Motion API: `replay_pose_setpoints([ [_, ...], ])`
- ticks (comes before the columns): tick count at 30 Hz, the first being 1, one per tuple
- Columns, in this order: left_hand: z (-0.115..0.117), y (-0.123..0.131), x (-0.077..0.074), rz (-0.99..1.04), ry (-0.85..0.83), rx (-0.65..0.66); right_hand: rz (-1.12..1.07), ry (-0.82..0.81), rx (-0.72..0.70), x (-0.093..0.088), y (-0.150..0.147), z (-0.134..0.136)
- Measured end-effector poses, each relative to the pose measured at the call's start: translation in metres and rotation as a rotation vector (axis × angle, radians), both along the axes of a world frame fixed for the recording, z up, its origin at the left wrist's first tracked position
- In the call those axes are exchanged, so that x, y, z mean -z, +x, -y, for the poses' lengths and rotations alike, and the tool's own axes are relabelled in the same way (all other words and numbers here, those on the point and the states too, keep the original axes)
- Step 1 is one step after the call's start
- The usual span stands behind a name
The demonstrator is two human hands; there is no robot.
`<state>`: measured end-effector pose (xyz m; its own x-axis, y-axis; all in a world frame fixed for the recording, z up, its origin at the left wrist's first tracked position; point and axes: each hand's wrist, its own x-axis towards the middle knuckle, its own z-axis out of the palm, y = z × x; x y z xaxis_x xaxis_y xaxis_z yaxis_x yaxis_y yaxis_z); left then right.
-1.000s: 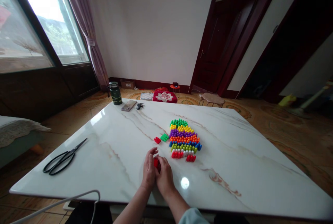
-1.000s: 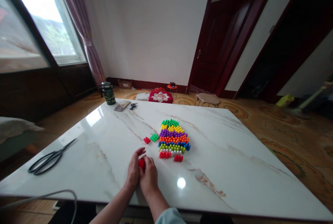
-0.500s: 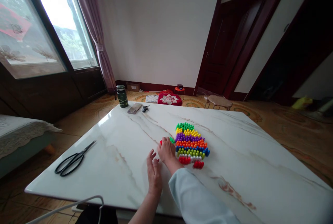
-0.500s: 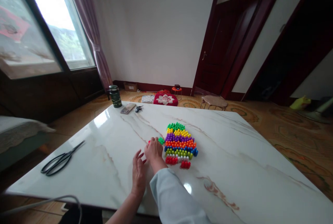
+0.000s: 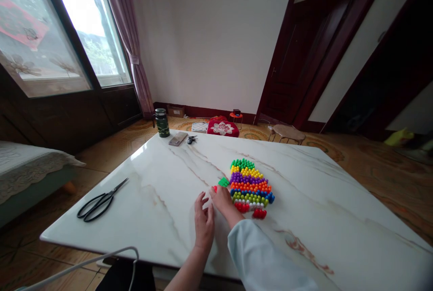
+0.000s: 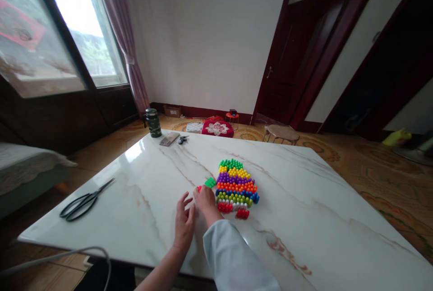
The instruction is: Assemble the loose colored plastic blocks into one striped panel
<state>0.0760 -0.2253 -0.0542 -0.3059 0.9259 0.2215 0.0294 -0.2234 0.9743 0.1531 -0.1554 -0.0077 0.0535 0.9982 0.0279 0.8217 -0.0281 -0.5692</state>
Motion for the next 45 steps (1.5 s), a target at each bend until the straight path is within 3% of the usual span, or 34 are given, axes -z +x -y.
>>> replay_pose_setpoints([
  [2,0.000,0.001,-0.004,-0.028,0.031,0.024,-0.256,-0.017,0.012,0.003,0.004,0.011],
  [5,0.000,0.001,-0.006,-0.059,0.055,0.085,-0.924,-0.071,0.075,0.008,0.007,0.031],
  [7,-0.001,0.001,-0.004,-0.044,0.053,0.114,-1.215,-0.120,0.107,0.011,0.008,0.043],
  [13,-0.003,-0.001,0.006,0.017,-0.006,0.067,-1.467,-0.172,0.002,0.015,0.012,0.062],
  [21,0.000,-0.004,-0.002,0.020,-0.082,0.015,-1.645,-0.204,0.028,0.007,0.020,0.084],
  [28,0.002,-0.004,-0.007,0.002,-0.099,0.048,-1.428,-0.215,0.063,0.009,0.037,0.117],
  [34,0.003,-0.002,-0.007,-0.026,-0.117,0.062,-1.177,-0.099,0.111,0.011,0.082,0.132],
  [41,0.002,-0.002,-0.002,-0.048,-0.115,0.077,-0.855,0.224,0.335,-0.004,0.170,0.099],
  [45,0.001,-0.002,-0.001,-0.068,-0.113,0.079,-0.533,0.403,0.420,-0.003,0.223,0.068],
])
